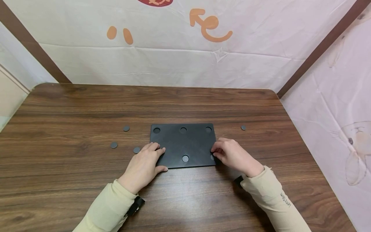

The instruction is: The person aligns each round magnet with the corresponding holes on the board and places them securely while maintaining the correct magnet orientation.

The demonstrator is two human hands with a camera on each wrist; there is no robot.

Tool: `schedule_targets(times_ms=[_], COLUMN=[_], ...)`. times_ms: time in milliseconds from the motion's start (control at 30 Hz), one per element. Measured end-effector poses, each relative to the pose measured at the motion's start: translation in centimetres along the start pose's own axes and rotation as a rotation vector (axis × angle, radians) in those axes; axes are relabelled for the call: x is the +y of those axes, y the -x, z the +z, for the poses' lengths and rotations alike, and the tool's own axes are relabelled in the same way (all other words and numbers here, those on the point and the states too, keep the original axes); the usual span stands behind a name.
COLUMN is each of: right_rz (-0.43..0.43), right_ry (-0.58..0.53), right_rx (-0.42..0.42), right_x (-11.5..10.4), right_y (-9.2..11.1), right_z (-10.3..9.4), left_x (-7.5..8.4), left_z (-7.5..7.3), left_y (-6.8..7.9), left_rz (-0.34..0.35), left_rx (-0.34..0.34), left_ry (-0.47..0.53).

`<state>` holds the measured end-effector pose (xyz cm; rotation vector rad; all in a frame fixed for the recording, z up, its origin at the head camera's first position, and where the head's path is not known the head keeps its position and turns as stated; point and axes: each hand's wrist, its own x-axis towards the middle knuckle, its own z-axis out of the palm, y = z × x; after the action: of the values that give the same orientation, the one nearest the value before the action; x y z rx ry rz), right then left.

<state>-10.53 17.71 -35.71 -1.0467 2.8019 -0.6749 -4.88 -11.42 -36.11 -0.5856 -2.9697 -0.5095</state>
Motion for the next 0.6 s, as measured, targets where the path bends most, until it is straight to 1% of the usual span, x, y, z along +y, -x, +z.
schedule_targets(times_ms=[300, 600], right_rz=[0.031, 0.076], right_ry=[0.031, 0.052], right_rx=[0.056, 0.048], right_x=[0.5, 1.2], right_y=[-0.2, -0.2], right_z=[-0.2, -0.4], left_x=[0.0, 0.0], left_z=[0.0, 0.0], left_y=[0.0, 0.0], left_rz=[-0.002, -0.002], left_rx=[-0.004, -0.004], left_ry=[0.001, 0.004])
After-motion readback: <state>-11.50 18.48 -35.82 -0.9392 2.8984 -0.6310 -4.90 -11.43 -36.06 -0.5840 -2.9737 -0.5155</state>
